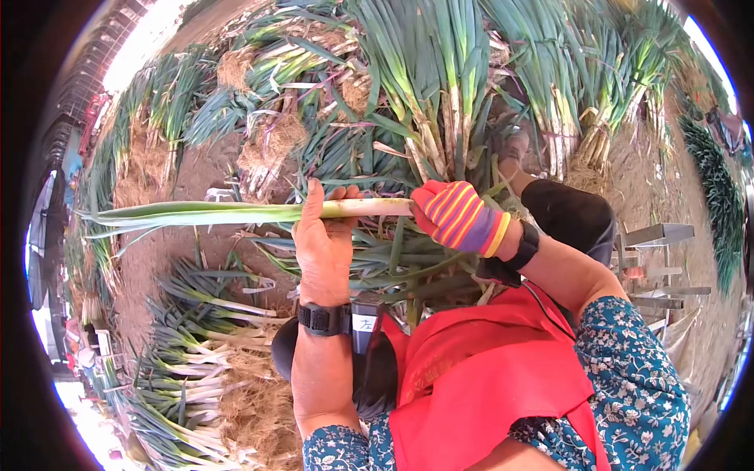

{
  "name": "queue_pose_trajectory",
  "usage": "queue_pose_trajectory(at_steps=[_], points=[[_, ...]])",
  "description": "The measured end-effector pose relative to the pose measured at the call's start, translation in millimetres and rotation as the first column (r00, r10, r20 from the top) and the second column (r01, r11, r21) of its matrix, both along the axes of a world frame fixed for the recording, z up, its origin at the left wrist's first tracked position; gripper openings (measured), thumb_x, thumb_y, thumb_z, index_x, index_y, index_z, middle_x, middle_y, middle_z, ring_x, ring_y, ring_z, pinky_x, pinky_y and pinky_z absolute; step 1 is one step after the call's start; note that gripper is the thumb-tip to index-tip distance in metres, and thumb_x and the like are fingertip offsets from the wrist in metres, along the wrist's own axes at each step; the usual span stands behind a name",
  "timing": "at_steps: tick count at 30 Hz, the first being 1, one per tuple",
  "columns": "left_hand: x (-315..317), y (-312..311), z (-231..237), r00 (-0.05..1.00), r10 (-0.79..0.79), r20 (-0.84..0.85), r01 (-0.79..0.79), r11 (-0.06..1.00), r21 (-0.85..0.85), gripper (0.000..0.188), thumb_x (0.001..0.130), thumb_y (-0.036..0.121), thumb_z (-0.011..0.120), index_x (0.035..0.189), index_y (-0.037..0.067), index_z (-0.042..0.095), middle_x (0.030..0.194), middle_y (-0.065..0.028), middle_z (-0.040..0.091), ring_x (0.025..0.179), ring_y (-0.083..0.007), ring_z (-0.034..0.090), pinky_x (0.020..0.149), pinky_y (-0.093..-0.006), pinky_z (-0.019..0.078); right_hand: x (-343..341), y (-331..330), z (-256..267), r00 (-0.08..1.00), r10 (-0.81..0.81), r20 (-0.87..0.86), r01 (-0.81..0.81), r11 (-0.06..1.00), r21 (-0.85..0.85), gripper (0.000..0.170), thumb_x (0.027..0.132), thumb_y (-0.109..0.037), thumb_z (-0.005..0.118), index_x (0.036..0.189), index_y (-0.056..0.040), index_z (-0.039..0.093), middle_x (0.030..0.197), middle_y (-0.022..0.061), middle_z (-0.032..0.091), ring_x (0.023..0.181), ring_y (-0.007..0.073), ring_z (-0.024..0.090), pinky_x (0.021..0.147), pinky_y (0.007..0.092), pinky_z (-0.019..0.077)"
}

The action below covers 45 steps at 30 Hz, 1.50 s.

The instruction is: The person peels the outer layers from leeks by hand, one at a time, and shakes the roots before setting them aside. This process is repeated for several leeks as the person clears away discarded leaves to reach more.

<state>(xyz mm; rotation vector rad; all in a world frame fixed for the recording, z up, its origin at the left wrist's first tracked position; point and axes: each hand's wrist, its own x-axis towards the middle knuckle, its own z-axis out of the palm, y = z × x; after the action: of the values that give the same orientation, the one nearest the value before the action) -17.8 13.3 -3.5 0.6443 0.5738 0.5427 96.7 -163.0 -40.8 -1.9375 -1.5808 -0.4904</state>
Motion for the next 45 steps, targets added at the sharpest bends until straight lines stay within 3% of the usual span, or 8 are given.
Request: queue_pose_trajectory(at_steps=[11, 20, 23, 25, 27, 33, 40, 45], points=[[-12, 4, 7, 0.994, 0.108, -0.005, -0.100, 0.932, 0.349, 0.039, 0.082, 0.030, 0.069, 0.096, -0.004, 0.054, 0.083, -0.0158, 0.063, 0.077, -0.0291, 0.065, 0.072, -0.0423, 0.0550, 54, -62, -92, 0.956, -0.287, -0.066, 0.236, 0.879, -0.415, 0.010, 0.070, -0.015, 0.057, 0.066, -0.0068, 0.060, 0.065, 0.0134, 0.061, 0.062, 0.0309, 0.060, 0.052, 0.0414, 0.0468], [-64, 45, 30, 0.928, 0.372, -0.002, -0.352, 0.881, 0.317, 0.039, 0.086, 0.040, 0.061, 0.081, 0.004, 0.049, 0.066, -0.0104, 0.057, 0.062, -0.0224, 0.057, 0.066, -0.0385, 0.0503, 78, -173, -141, 0.837, -0.472, 0.276, 0.377, 0.131, -0.917, 0.018, 0.073, -0.021, 0.059, 0.078, -0.0066, 0.069, 0.069, 0.0160, 0.065, 0.069, 0.0321, 0.065, 0.058, 0.0445, 0.0495], [-96, 77, 38, 0.978, 0.151, 0.143, -0.177, 0.965, 0.192, 0.039, 0.092, 0.037, 0.052, 0.074, 0.003, 0.048, 0.068, -0.0078, 0.049, 0.071, -0.0228, 0.047, 0.072, -0.0362, 0.0431, 88, -140, -127, 0.929, -0.330, 0.167, 0.251, 0.230, -0.940, 0.030, 0.076, -0.023, 0.061, 0.098, -0.0037, 0.065, 0.084, 0.0177, 0.066, 0.076, 0.0311, 0.065, 0.063, 0.0408, 0.0507], [-103, 82, 34, 0.980, 0.130, 0.151, -0.151, 0.978, 0.143, 0.038, 0.092, 0.036, 0.053, 0.074, 0.003, 0.048, 0.067, -0.0073, 0.047, 0.071, -0.0225, 0.047, 0.071, -0.0354, 0.0429, 72, -88, -93, 0.965, -0.179, -0.193, 0.043, 0.831, -0.555, 0.044, 0.079, -0.025, 0.062, 0.117, -0.0026, 0.055, 0.105, 0.0196, 0.062, 0.080, 0.0308, 0.065, 0.065, 0.0380, 0.0509], [-103, 76, 35, 0.974, 0.140, 0.178, -0.146, 0.989, 0.026, 0.035, 0.092, 0.031, 0.054, 0.078, 0.000, 0.046, 0.066, -0.0061, 0.045, 0.069, -0.0200, 0.047, 0.067, -0.0305, 0.0434, 18, -29, 19, 0.365, -0.129, -0.922, -0.367, 0.890, -0.271, 0.054, 0.083, -0.023, 0.064, 0.130, -0.0046, 0.045, 0.119, 0.0089, 0.059, 0.092, 0.0138, 0.059, 0.075, 0.0297, 0.0492], [-122, 93, 24, 0.949, 0.122, 0.292, -0.079, 0.985, -0.154, 0.031, 0.090, 0.027, 0.057, 0.082, 0.000, 0.045, 0.067, -0.0037, 0.044, 0.061, -0.0146, 0.044, 0.064, -0.0273, 0.0447, -31, -3, 74, -0.335, -0.040, -0.941, -0.799, 0.541, 0.262, 0.066, 0.083, -0.035, 0.067, 0.132, 0.0020, 0.041, 0.092, 0.0053, 0.064, 0.081, 0.0076, 0.058, 0.067, 0.0226, 0.0480], [-137, 104, -13, 0.967, 0.167, 0.193, -0.132, 0.974, -0.182, 0.030, 0.089, 0.027, 0.057, 0.083, -0.001, 0.047, 0.064, -0.0064, 0.044, 0.065, -0.0195, 0.047, 0.065, -0.0294, 0.0451, -19, -64, 13, -0.319, -0.080, -0.944, -0.581, 0.804, 0.128, 0.032, 0.085, -0.025, 0.064, 0.099, 0.0028, 0.062, 0.075, -0.0028, 0.061, 0.068, 0.0019, 0.053, 0.058, 0.0214, 0.0444], [-132, 87, -6, 0.901, 0.418, -0.114, -0.400, 0.904, 0.153, 0.025, 0.090, 0.026, 0.055, 0.082, 0.003, 0.049, 0.066, -0.0054, 0.045, 0.066, -0.0200, 0.047, 0.065, -0.0307, 0.0435, 25, -113, -84, 0.786, 0.036, -0.617, -0.349, 0.850, -0.395, 0.020, 0.082, -0.023, 0.061, 0.090, -0.0051, 0.066, 0.067, 0.0115, 0.061, 0.063, 0.0281, 0.057, 0.060, 0.0307, 0.0465]])
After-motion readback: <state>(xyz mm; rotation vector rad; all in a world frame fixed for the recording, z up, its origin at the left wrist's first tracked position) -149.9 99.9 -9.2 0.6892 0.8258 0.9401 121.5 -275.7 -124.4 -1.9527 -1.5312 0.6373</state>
